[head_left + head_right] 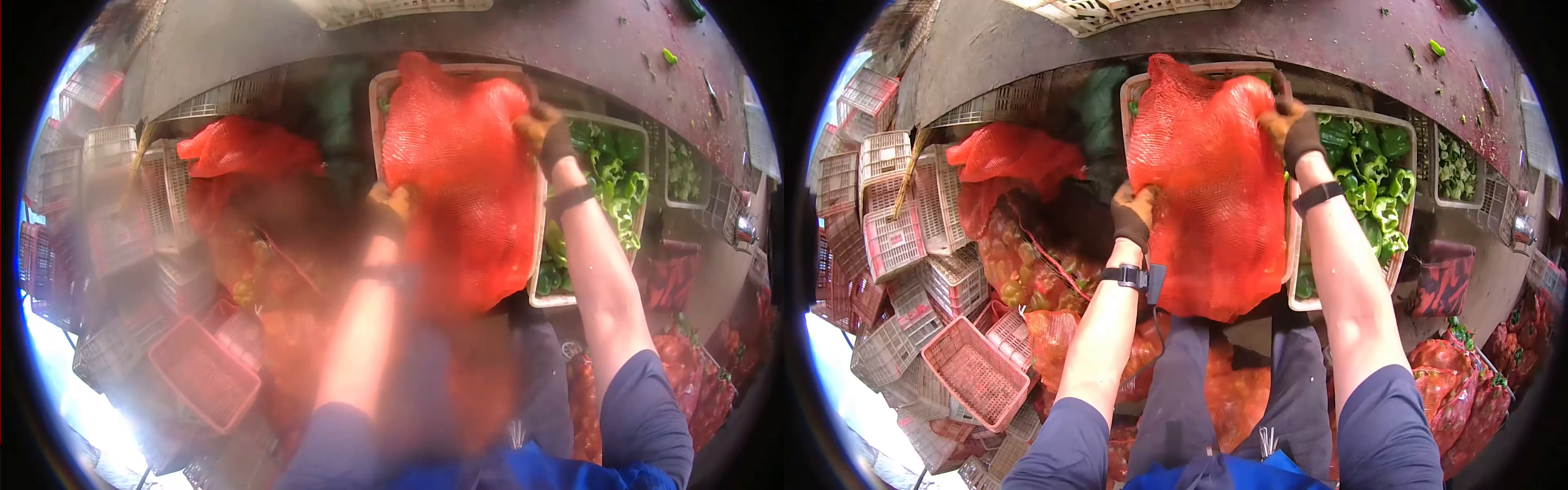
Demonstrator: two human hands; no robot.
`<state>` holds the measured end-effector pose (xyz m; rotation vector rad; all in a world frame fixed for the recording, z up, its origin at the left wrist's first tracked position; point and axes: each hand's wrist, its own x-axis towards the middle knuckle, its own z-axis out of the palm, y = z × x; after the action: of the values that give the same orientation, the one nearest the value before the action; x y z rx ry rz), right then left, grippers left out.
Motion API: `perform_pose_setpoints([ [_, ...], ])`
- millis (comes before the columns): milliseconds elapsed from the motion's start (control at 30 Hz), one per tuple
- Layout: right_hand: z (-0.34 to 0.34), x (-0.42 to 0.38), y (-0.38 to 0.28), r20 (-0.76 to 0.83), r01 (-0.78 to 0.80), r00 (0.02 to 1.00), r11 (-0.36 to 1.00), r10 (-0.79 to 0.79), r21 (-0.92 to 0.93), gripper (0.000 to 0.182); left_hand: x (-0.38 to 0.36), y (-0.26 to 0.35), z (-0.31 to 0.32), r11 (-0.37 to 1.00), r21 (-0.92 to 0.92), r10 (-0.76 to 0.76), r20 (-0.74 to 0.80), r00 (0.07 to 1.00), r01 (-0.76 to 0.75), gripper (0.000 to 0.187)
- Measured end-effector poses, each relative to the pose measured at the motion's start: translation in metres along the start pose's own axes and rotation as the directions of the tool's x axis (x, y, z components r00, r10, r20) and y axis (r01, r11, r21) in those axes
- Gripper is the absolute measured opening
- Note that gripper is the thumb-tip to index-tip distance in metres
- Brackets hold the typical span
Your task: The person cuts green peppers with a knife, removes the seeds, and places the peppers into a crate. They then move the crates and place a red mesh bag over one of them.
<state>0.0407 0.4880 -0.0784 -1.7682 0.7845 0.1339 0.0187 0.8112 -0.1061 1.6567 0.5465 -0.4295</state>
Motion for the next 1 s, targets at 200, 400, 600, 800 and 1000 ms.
perform_pose_setpoints([
  [200, -0.021, 0.047, -0.035, -0.155, 0.26, 0.947, 0.955, -0.282, -0.145, 0.05, 0.007, 0.051, 0.016, 0.969, 0.152, 0.203, -0.052, 0.978, -0.193, 0.032],
  [400, -0.05, -0.011, -0.008, -0.137, 0.183, 0.954, 0.881, -0.266, -0.436, 0.065, -0.019, 0.034, -0.01, 0.915, 0.258, 0.332, -0.04, 0.943, -0.311, 0.072],
  [600, -0.121, -0.166, -0.019, 0.1, 0.085, 0.995, 0.667, -0.015, -0.741, 0.062, -0.106, -0.027, -0.102, 0.991, -0.086, 0.108, 0.09, 0.99, -0.101, 0.04],
  [800, -0.21, -0.252, -0.053, 0.037, -0.218, 0.941, 0.69, 0.335, -0.69, 0.055, -0.16, -0.064, -0.211, 0.949, 0.284, -0.175, 0.126, 0.976, 0.133, 0.039],
  [1000, -0.302, -0.315, -0.005, 0.082, -0.304, 0.913, 0.8, 0.4, -0.517, 0.037, -0.161, -0.094, -0.25, 0.967, 0.136, -0.223, 0.058, 0.973, 0.213, 0.031],
])
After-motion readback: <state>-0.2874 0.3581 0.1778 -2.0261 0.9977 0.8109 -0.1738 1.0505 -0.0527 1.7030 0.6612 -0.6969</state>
